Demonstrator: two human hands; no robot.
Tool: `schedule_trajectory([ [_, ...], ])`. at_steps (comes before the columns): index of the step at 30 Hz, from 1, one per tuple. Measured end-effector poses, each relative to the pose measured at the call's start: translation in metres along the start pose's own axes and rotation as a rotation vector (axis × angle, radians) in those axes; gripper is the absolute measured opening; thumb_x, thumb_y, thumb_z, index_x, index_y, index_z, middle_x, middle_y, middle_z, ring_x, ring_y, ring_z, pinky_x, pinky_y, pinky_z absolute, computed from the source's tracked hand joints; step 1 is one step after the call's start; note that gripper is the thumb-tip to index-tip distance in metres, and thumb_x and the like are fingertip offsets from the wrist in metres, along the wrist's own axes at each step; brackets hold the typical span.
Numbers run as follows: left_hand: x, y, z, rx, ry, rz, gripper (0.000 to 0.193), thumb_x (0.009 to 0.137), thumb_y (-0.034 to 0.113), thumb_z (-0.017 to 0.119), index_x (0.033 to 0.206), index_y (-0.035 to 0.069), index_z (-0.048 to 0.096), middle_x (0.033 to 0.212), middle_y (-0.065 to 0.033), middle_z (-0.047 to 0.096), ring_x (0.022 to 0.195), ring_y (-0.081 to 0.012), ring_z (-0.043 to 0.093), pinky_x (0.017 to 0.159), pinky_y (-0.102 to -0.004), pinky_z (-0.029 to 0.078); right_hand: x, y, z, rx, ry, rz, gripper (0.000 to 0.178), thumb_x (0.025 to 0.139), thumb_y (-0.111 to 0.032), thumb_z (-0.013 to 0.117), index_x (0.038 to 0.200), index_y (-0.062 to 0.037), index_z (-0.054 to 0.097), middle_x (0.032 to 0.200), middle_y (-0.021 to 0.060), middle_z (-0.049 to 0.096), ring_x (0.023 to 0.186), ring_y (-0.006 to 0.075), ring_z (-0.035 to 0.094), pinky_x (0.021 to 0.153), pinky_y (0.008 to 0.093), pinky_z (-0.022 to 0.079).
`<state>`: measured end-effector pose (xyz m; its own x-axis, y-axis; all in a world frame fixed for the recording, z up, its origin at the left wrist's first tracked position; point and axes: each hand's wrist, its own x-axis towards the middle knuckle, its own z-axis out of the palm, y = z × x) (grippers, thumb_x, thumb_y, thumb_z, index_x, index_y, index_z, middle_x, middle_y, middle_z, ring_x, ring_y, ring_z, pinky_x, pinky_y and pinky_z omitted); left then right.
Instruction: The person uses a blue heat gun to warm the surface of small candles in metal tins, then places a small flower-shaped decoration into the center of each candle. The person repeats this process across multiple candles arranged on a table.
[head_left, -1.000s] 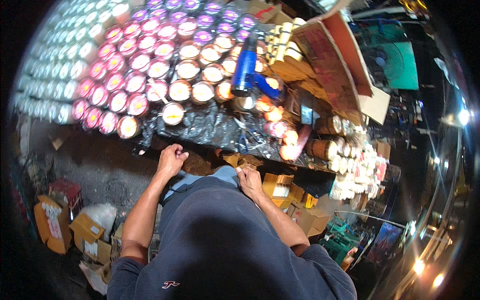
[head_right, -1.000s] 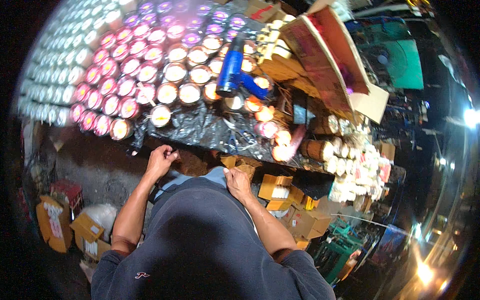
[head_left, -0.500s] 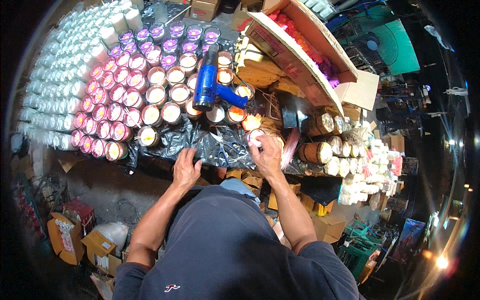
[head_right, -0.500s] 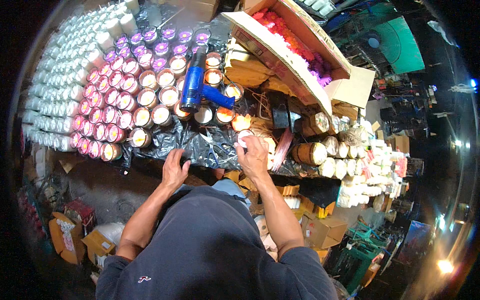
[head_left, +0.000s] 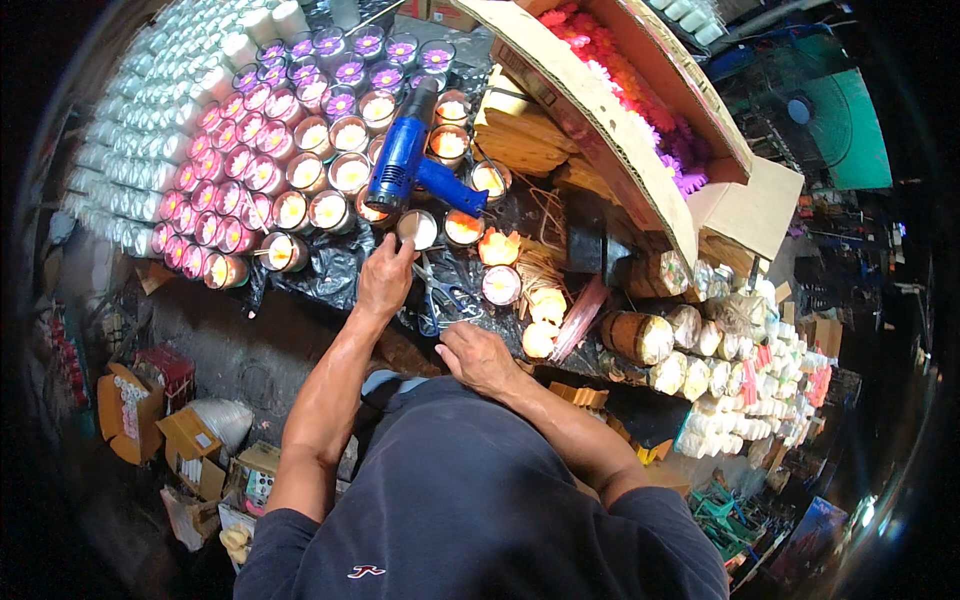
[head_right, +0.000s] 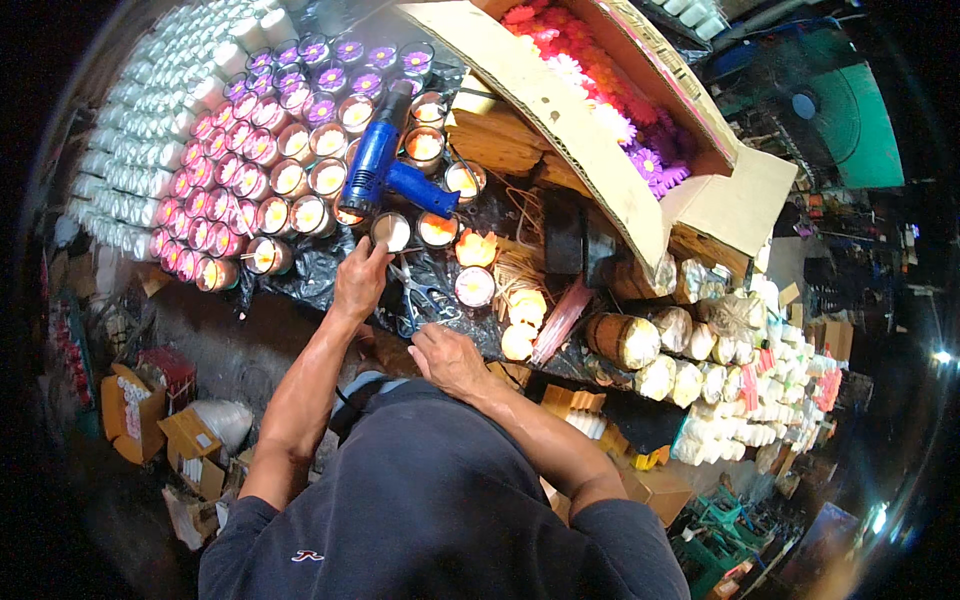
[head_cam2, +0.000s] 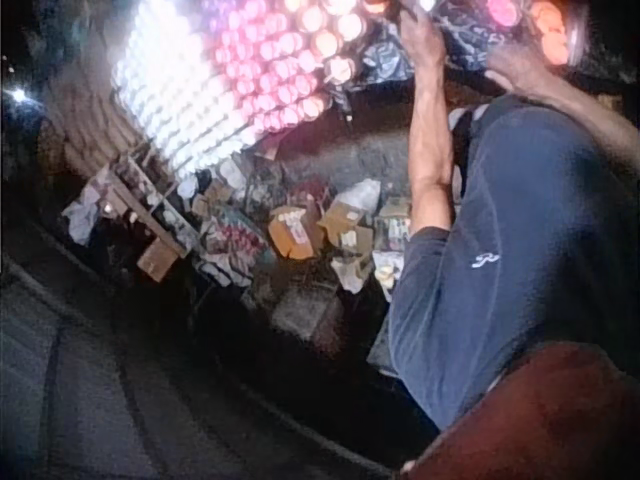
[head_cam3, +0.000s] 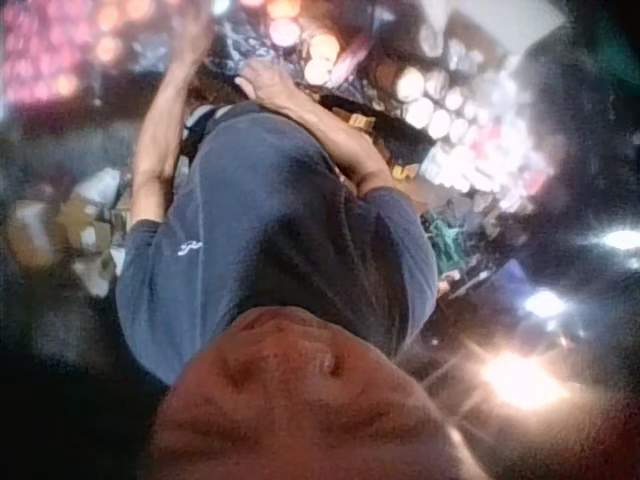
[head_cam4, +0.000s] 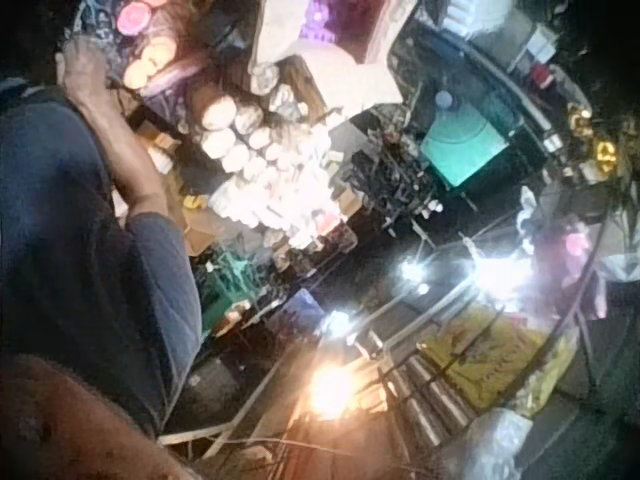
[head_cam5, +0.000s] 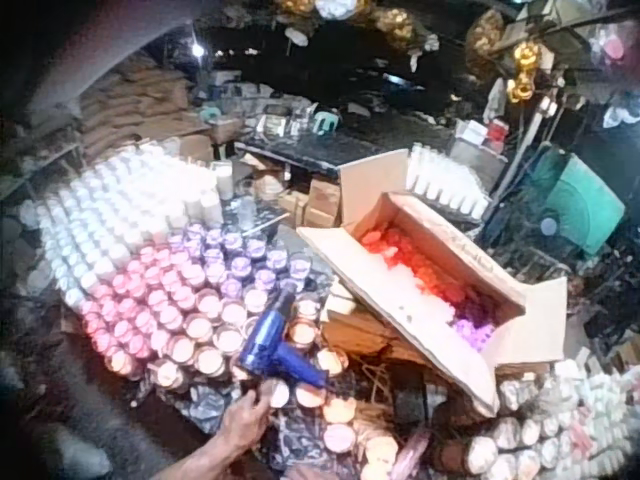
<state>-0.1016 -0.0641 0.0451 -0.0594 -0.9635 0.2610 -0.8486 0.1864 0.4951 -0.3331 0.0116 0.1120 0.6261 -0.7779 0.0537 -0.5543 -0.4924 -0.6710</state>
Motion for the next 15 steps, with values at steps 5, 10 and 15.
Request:
schedule_trajectory([
  [5, -0.03, 0.007, -0.028, -0.025, 0.099, 0.108, 0.026, 0.093, 0.009, 0.079, 0.116, 0.003, 0.067, 0.119, -0.0286, 0.069, 0.09, -0.044, 0.074, 0.075, -0.0501, 0.062, -0.002, 0.002, -0.001, 0.055, 0.02, 0.018, 0.016, 0.096, -0.016, 0.076, 0.103, -0.0019, 0.071, 0.1, 0.0161, 0.068, 0.089, 0.0371, 0.071, 0.081, 0.0474, 0.059],
  [10, -0.073, -0.012, -0.055, 0.026, 0.127, 0.0, 0.028, 0.09, 0.006, 0.081, 0.116, 0.004, 0.07, 0.115, -0.0272, 0.069, 0.088, -0.0422, 0.074, 0.073, -0.049, 0.061, 0.074, 0.016, -0.043, -0.136, 0.364, -0.062, 0.024, 0.088, -0.012, 0.083, 0.106, -0.0012, 0.072, 0.104, 0.0168, 0.072, 0.095, 0.0388, 0.068, 0.087, 0.0497, 0.054],
  [15, -0.082, -0.037, -0.054, 0.055, 0.203, -0.095, 0.02, 0.092, 0.009, 0.081, 0.107, 0.005, 0.068, 0.105, -0.0225, 0.067, 0.081, -0.0403, 0.073, 0.066, -0.0495, 0.059, 0.194, 0.033, -0.063, -0.469, 0.242, 0.081, 0.063, 0.084, -0.026, 0.086, 0.133, 0.0036, 0.059, 0.123, 0.0251, 0.064, 0.117, 0.0453, 0.062, 0.104, 0.0563, 0.05],
])
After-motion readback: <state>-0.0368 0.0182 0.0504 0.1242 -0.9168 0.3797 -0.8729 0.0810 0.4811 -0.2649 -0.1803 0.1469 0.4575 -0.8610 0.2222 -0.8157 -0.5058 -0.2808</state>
